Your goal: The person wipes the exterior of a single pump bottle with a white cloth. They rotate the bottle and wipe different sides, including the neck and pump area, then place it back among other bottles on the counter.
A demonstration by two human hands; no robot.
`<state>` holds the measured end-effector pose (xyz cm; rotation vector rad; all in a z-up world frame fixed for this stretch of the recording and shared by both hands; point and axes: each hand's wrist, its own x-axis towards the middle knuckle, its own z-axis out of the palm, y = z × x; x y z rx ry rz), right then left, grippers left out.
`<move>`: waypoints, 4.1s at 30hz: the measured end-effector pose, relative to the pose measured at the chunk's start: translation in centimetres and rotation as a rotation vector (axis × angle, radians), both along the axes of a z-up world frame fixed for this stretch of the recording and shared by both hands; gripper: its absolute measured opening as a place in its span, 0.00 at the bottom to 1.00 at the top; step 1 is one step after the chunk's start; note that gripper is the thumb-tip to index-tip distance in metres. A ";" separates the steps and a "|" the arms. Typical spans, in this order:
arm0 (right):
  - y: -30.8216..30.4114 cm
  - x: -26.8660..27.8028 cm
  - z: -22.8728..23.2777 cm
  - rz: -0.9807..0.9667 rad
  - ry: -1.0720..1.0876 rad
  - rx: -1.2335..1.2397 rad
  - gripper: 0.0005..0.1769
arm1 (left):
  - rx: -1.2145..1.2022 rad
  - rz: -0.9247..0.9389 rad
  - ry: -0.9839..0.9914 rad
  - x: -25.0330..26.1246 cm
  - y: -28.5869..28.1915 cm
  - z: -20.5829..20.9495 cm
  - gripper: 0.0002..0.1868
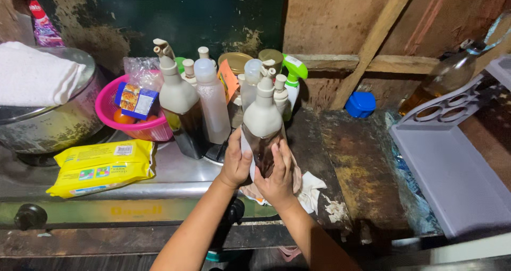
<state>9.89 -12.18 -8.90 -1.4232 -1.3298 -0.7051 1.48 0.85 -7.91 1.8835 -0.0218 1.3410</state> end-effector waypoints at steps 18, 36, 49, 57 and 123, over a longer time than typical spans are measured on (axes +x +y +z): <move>-0.2 -0.3 2.3 0.361 0.396 0.002 0.54 | -0.135 -0.122 0.031 -0.6 -0.1 1.9 0.40; -0.8 -1.7 11.9 0.232 0.594 -0.198 0.45 | -0.283 -0.115 0.051 -0.3 0.7 0.1 0.32; -0.6 -2.9 11.5 0.050 0.572 -0.184 0.46 | -0.053 -0.186 0.040 -1.3 -0.2 2.1 0.39; -0.6 -1.8 9.3 0.250 0.564 -0.128 0.45 | 0.025 -0.119 0.007 -0.6 0.1 0.5 0.38; 0.1 -0.2 -0.8 0.512 0.637 -0.039 0.53 | -0.059 -0.227 -0.013 -1.6 0.2 1.2 0.36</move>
